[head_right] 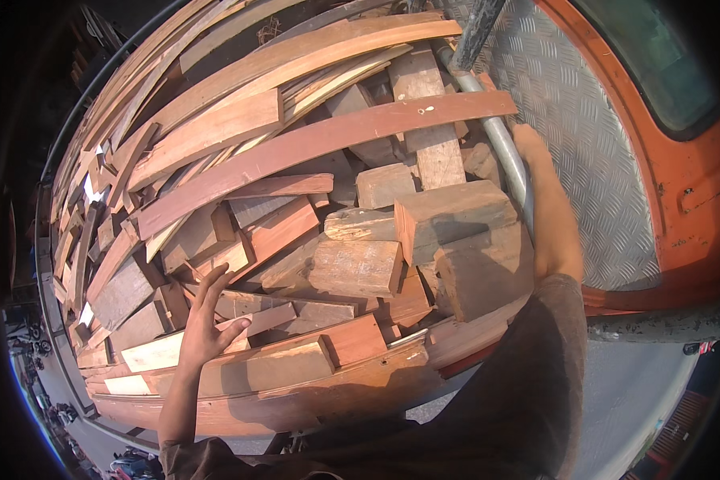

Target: The person sorts through a large pile of wooden planks and scraps in the back of a truck, picking up and moving pieces by hand. They then walk into a cluttered workshop area and continue sorting through a pile of wood scraps and debris on the floor.

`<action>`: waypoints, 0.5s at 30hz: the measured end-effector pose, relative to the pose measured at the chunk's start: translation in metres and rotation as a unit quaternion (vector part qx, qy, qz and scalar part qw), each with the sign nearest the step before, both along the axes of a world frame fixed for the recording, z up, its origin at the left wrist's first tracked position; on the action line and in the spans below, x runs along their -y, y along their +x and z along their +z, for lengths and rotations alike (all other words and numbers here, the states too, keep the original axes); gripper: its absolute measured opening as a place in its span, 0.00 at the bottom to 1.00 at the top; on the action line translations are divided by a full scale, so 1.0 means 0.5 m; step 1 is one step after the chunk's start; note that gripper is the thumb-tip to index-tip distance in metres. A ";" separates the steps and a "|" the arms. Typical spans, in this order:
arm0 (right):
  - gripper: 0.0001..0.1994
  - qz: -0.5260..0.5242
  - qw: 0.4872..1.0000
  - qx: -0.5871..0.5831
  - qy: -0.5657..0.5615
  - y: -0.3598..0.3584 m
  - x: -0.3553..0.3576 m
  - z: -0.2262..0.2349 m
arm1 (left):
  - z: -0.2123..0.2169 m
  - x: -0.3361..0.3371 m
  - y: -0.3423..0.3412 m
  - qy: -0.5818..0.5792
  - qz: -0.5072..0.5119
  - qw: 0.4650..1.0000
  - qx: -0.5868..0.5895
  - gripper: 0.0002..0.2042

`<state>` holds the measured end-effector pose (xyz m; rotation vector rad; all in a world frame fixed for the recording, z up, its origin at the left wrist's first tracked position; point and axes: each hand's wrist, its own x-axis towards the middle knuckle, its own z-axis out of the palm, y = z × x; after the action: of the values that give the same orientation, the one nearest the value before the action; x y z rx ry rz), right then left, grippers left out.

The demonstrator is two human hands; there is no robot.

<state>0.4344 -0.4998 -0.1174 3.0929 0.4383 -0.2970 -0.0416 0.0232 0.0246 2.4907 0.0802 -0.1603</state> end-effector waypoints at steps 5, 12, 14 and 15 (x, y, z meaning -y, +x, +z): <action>0.12 0.029 0.995 0.074 0.062 -0.020 -0.003 0.013 | 0.023 -0.002 -0.056 -0.048 0.050 0.997 0.041 0.35; 0.14 0.028 0.987 0.106 0.118 -0.056 -0.003 0.029 | 0.029 0.002 -0.123 -0.080 0.141 0.984 0.079 0.34; 0.15 0.039 0.984 0.112 0.132 -0.062 -0.015 0.041 | 0.023 0.025 -0.140 -0.087 0.160 0.980 0.076 0.33; 0.16 0.046 0.982 0.118 0.141 -0.073 -0.017 0.048 | 0.020 0.036 -0.146 -0.088 0.162 0.980 0.078 0.33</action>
<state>0.3980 -0.4912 -0.0932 3.3059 0.6632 0.1469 -0.1145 0.0050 0.0345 2.2683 0.3872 0.1577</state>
